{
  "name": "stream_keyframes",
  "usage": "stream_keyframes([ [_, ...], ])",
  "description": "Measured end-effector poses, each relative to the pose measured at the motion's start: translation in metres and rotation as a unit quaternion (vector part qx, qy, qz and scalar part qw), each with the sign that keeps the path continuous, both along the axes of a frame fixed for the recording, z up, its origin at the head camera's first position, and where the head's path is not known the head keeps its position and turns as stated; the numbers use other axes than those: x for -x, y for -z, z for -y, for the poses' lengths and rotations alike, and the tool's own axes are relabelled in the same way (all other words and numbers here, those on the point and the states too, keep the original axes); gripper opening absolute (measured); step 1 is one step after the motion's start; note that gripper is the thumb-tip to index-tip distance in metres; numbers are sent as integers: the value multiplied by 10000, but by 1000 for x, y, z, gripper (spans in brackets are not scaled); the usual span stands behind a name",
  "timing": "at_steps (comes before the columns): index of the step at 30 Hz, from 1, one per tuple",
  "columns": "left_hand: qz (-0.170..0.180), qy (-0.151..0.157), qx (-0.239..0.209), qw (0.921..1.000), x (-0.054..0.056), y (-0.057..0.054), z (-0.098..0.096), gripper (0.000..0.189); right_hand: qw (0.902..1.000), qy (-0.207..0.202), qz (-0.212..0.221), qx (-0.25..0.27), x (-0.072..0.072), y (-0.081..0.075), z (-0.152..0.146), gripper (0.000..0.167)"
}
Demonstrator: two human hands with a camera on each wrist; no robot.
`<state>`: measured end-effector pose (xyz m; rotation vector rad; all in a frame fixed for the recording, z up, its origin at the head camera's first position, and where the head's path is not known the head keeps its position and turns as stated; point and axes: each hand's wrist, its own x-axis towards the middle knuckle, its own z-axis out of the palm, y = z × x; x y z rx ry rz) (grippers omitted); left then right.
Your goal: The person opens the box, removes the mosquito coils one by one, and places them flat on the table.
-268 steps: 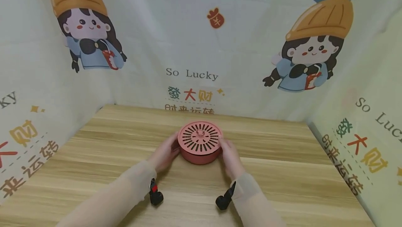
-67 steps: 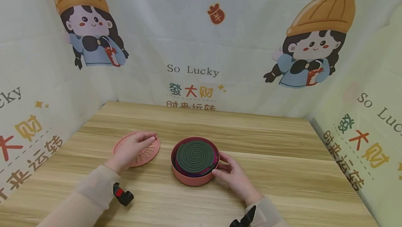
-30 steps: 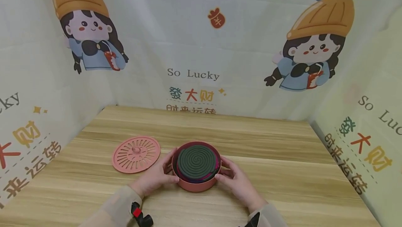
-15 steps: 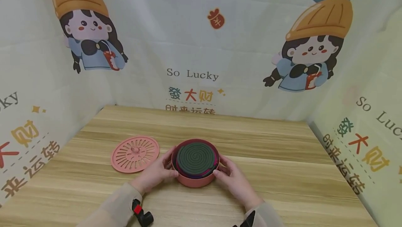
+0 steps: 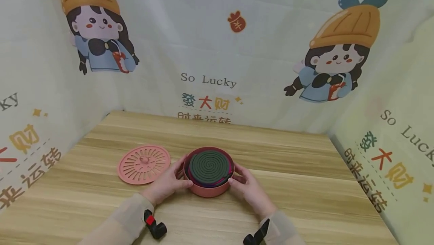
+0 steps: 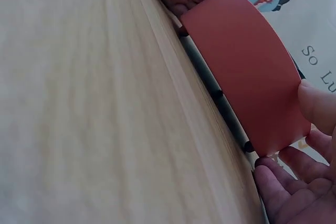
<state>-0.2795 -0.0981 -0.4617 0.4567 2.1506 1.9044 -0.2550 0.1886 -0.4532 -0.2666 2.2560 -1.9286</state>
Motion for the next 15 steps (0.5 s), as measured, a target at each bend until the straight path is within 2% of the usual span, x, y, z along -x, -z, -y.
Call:
stream_keyframes([
  [7, -7, -250, -6, 9997, 0, 3, -4, 100, 9999, -84, -39, -128, 3, -4, -3, 62],
  [15, 14, -347, -319, 9989, -4, 0, 1, 91, 9997, -133, 71, -203, 6, -14, 0, 64],
])
